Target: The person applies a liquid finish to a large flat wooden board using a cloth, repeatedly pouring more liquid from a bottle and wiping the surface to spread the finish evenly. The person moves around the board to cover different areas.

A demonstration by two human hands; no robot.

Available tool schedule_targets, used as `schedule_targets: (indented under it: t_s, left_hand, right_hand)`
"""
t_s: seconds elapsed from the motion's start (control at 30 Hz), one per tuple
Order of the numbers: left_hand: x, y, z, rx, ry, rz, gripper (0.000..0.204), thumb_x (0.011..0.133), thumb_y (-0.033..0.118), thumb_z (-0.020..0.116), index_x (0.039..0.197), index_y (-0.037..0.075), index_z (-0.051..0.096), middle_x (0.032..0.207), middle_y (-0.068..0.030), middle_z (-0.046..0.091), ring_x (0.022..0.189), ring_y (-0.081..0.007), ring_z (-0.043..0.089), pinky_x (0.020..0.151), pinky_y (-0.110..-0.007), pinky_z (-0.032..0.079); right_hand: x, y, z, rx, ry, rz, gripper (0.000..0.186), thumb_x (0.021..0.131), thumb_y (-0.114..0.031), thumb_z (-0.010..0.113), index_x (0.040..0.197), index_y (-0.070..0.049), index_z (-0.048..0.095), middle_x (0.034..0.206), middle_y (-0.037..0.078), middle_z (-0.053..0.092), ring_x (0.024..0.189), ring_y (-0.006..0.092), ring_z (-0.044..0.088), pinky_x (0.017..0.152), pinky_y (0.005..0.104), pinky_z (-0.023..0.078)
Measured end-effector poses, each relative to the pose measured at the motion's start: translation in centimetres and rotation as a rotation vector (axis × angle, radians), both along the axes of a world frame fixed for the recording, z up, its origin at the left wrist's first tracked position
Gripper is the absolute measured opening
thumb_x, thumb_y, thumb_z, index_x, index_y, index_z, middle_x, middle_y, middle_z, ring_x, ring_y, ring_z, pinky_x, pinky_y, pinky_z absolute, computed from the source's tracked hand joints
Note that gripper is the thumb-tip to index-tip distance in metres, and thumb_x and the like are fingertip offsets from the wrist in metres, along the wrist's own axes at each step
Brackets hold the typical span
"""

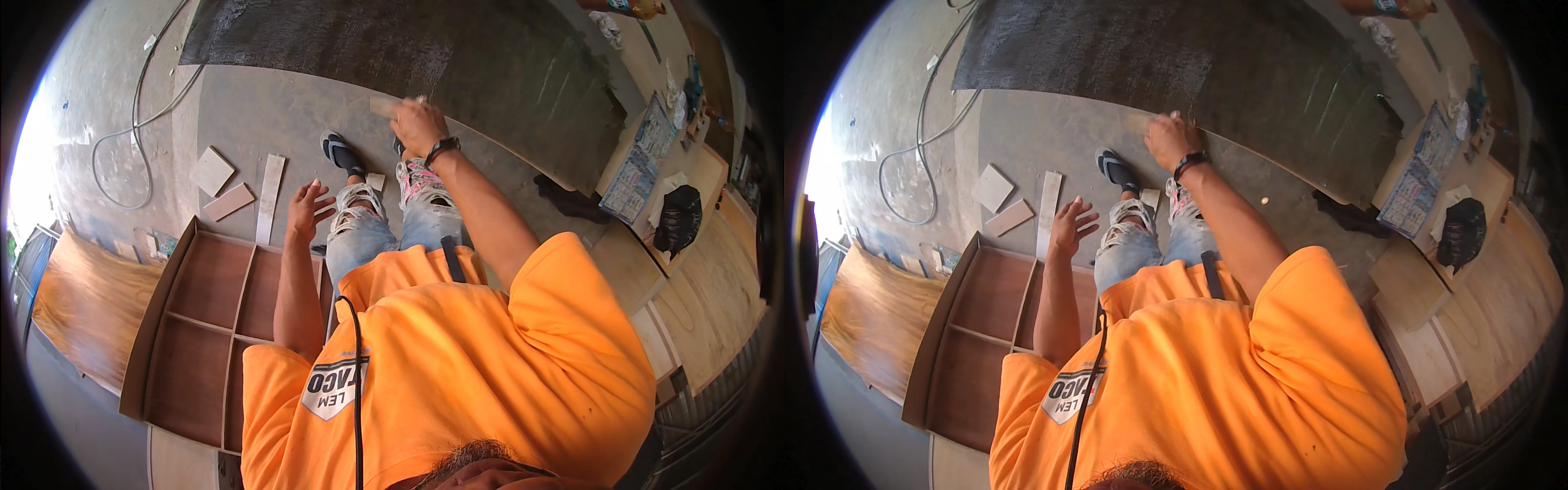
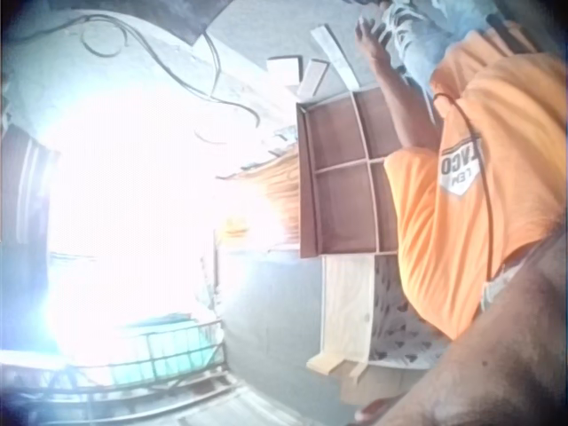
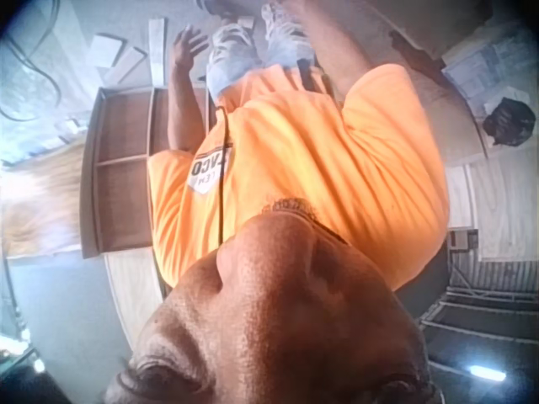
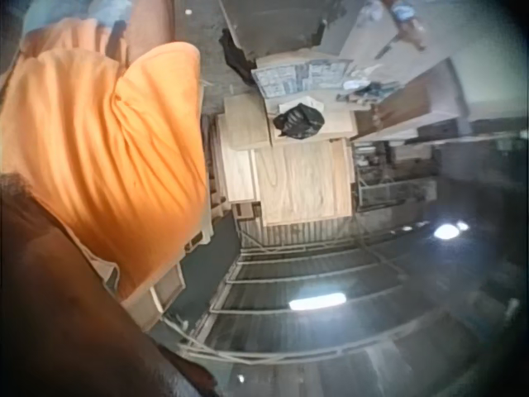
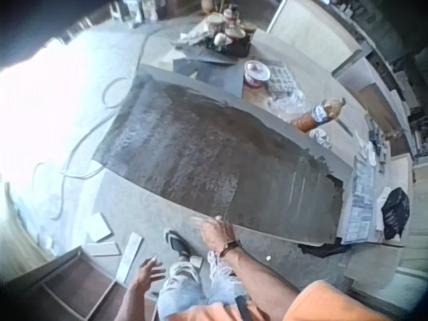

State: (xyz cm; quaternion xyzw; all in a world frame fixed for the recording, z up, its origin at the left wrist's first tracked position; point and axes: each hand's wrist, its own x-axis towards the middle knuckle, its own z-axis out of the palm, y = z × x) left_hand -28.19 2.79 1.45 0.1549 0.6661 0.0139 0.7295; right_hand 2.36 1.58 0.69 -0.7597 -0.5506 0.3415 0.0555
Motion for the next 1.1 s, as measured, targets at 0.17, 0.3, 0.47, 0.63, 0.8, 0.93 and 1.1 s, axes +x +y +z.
schedule_targets:
  t_s: [0.17, 0.3, 0.47, 0.63, 0.8, 0.93, 1.1]
  left_hand:
    - [-1.0, 0.7, 1.5, 0.025, -0.005, -0.003, 0.057, 0.091, 0.038, 0.060, 0.128, -0.001, 0.043, 0.116, -0.0147, 0.056, 0.097, -0.0273, 0.062, 0.077, -0.040, 0.055]
    - [-0.5, 0.1, 1.1, 0.003, -0.056, -0.128, 0.057, 0.091, 0.039, 0.060, 0.129, 0.000, 0.044, 0.119, -0.0160, 0.056, 0.096, -0.0279, 0.063, 0.076, -0.040, 0.055]
    - [6.3, 0.6, 1.4, 0.042, -0.165, -0.376, 0.053, 0.090, 0.039, 0.061, 0.127, 0.002, 0.050, 0.115, -0.0131, 0.059, 0.094, -0.0246, 0.063, 0.072, -0.035, 0.054]
    - [14.7, -1.7, 1.5, 0.076, -0.303, -0.560, 0.055, 0.090, 0.036, 0.061, 0.130, 0.000, 0.049, 0.109, -0.0102, 0.062, 0.092, -0.0190, 0.062, 0.073, -0.032, 0.050]
    - [23.6, -5.1, 0.5, 0.060, -0.398, -0.478, 0.065, 0.090, 0.034, 0.063, 0.138, -0.002, 0.037, 0.117, -0.0139, 0.060, 0.093, -0.0182, 0.062, 0.076, -0.030, 0.048]
    - [29.1, -6.3, 0.4, 0.072, -0.422, -0.313, 0.072, 0.089, 0.032, 0.064, 0.141, -0.002, 0.028, 0.124, -0.0171, 0.056, 0.096, -0.0192, 0.061, 0.077, -0.031, 0.048]
    - [31.2, -5.6, 1.5, 0.000, -0.370, -0.305, 0.078, 0.090, 0.032, 0.063, 0.143, -0.006, 0.020, 0.128, -0.0192, 0.052, 0.097, -0.0213, 0.061, 0.079, -0.033, 0.048]
  right_hand:
    - [-2.5, -5.4, 2.7, 0.194, 0.250, -0.289, 0.024, 0.084, -0.023, 0.057, 0.098, -0.006, 0.067, 0.094, 0.017, 0.066, 0.089, 0.0360, 0.063, 0.079, 0.0435, 0.049]
    - [2.2, -3.9, 11.1, 0.319, 0.381, -0.586, 0.029, 0.085, -0.024, 0.056, 0.099, -0.001, 0.066, 0.091, 0.023, 0.066, 0.085, 0.0385, 0.064, 0.072, 0.0421, 0.049]
    - [12.5, -2.6, 10.8, 0.507, 0.024, -0.623, 0.034, 0.088, -0.026, 0.055, 0.103, 0.003, 0.065, 0.090, 0.023, 0.067, 0.087, 0.0357, 0.066, 0.073, 0.0385, 0.050]
    - [20.9, 2.8, 6.4, 0.562, -0.287, -0.413, 0.031, 0.089, -0.023, 0.050, 0.112, -0.007, 0.062, 0.101, 0.017, 0.065, 0.096, 0.0375, 0.060, 0.085, 0.0463, 0.046]
    - [26.2, 8.2, -1.0, 0.509, -0.518, -0.304, 0.028, 0.087, -0.021, 0.052, 0.111, -0.010, 0.059, 0.105, 0.013, 0.063, 0.099, 0.0341, 0.060, 0.088, 0.0482, 0.045]
    - [25.3, 9.6, -5.2, 0.280, -0.648, -0.181, 0.028, 0.083, -0.015, 0.055, 0.109, -0.006, 0.057, 0.106, 0.013, 0.061, 0.100, 0.0335, 0.060, 0.082, 0.0498, 0.045]
    - [26.3, 7.6, -3.4, 0.556, -0.551, -0.359, 0.028, 0.081, -0.015, 0.056, 0.106, -0.004, 0.057, 0.105, 0.014, 0.060, 0.099, 0.0372, 0.058, 0.086, 0.0524, 0.043]
